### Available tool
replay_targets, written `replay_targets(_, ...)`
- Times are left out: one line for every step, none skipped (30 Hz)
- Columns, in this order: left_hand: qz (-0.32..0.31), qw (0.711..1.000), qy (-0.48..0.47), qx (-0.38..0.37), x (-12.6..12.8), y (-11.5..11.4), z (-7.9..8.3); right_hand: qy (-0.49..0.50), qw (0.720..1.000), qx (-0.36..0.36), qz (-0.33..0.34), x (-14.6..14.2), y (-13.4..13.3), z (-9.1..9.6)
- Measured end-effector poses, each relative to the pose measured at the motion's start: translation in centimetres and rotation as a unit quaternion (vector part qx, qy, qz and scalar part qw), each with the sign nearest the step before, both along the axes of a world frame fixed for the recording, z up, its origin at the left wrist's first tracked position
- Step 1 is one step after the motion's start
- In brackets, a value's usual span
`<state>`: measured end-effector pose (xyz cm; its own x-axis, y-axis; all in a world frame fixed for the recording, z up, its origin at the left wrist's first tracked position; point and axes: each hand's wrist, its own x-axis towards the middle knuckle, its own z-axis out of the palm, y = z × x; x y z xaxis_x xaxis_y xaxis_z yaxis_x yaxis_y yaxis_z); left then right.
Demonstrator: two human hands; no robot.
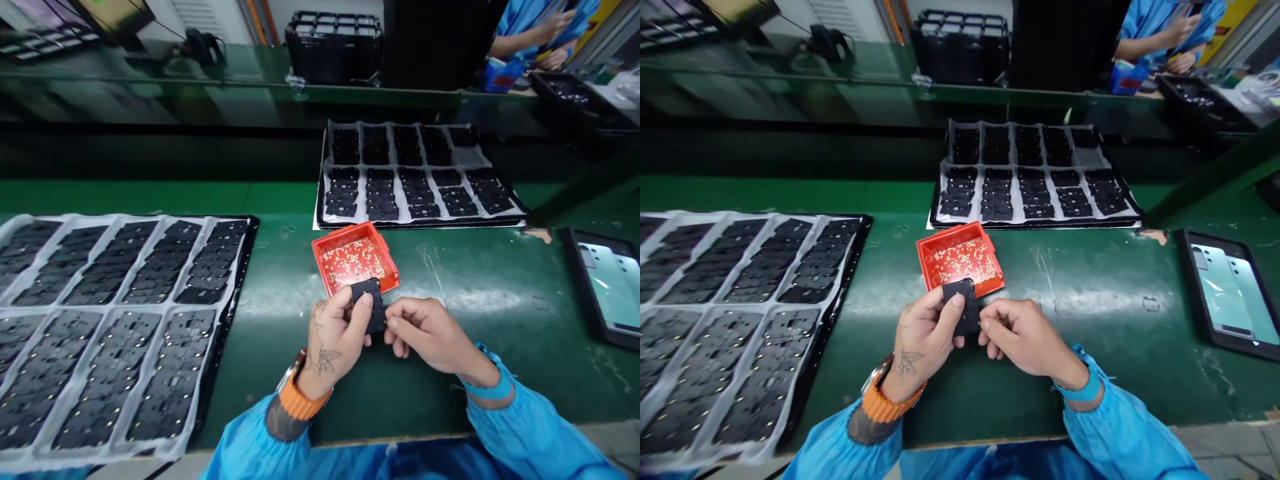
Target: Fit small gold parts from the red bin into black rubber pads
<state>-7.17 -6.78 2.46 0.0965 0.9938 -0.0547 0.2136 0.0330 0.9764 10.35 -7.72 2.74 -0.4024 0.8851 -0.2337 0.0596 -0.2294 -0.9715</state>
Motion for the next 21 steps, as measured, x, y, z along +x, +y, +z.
replay_targets(0.001, 1.0, -0.005, -0.002, -0.04, -0.04, 0.03, 0.008, 1.0, -0.006, -0.002, -0.02, 0.01, 0.12)
replay_targets(0.001, 1.0, -0.008, -0.001, -0.06, -0.08, 0.05, 0.011, 1.0, -0.008, -0.004, -0.03, 0.02, 0.22)
replay_targets(0.002, 1.0, -0.009, 0.002, -0.06, -0.12, 0.06, 0.013, 1.0, -0.007, -0.003, -0.04, 0.04, 0.31)
replay_targets(0.002, 1.0, -0.008, 0.006, -0.04, -0.16, 0.08, 0.013, 1.0, -0.005, -0.001, -0.05, 0.05, 0.36)
replay_targets(0.002, 1.0, -0.007, 0.011, -0.02, -0.18, 0.09, 0.013, 1.0, -0.003, 0.001, -0.05, 0.06, 0.39)
replay_targets(0.002, 1.0, -0.005, 0.014, -0.01, -0.2, 0.12, 0.013, 1.0, -0.001, 0.002, -0.03, 0.06, 0.4)
replay_targets(0.001, 1.0, -0.003, 0.017, -0.01, -0.19, 0.15, 0.013, 1.0, 0.001, 0.002, -0.02, 0.04, 0.39)
replay_targets(0.001, 1.0, 0.0, 0.02, -0.03, -0.18, 0.19, 0.011, 1.0, 0.002, 0.002, 0.01, 0.01, 0.39)
replay_targets(0.001, 1.0, 0.003, 0.023, -0.05, -0.17, 0.24, 0.008, 1.0, 0.006, 0.002, 0.04, -0.02, 0.39)
replay_targets(0.0, 1.0, 0.011, 0.029, -0.08, -0.15, 0.3, 0.003, 1.0, 0.013, 0.002, 0.08, -0.04, 0.41)
replay_targets(-0.002, 0.999, 0.024, 0.04, -0.11, -0.13, 0.35, -0.005, 1.0, 0.024, 0.002, 0.12, -0.06, 0.45)
replay_targets(-0.006, 0.998, 0.042, 0.056, -0.12, -0.12, 0.4, -0.018, 0.999, 0.04, 0.003, 0.15, -0.05, 0.5)
replay_targets(-0.009, 0.995, 0.065, 0.078, -0.12, -0.11, 0.43, -0.036, 0.998, 0.06, 0.004, 0.18, -0.03, 0.55)
replay_targets(-0.01, 0.99, 0.094, 0.105, -0.09, -0.12, 0.44, -0.061, 0.994, 0.087, 0.006, 0.21, 0.02, 0.59)
replay_targets(-0.011, 0.983, 0.123, 0.135, -0.03, -0.13, 0.43, -0.09, 0.989, 0.116, 0.009, 0.22, 0.08, 0.61)
replay_targets(-0.012, 0.975, 0.15, 0.166, 0.05, -0.15, 0.41, -0.119, 0.982, 0.144, 0.012, 0.23, 0.15, 0.61)
replay_targets(-0.013, 0.966, 0.171, 0.196, 0.14, -0.18, 0.38, -0.143, 0.975, 0.167, 0.016, 0.23, 0.23, 0.57)
replay_targets(-0.016, 0.957, 0.186, 0.221, 0.24, -0.2, 0.35, -0.16, 0.97, 0.184, 0.02, 0.23, 0.29, 0.5)
replay_targets(-0.019, 0.951, 0.195, 0.24, 0.34, -0.22, 0.31, -0.171, 0.966, 0.194, 0.024, 0.22, 0.34, 0.42)
replay_targets(-0.025, 0.947, 0.199, 0.252, 0.42, -0.24, 0.28, -0.175, 0.964, 0.198, 0.024, 0.21, 0.37, 0.32)
replay_targets(-0.029, 0.945, 0.201, 0.256, 0.48, -0.24, 0.24, -0.176, 0.964, 0.199, 0.024, 0.19, 0.38, 0.23)
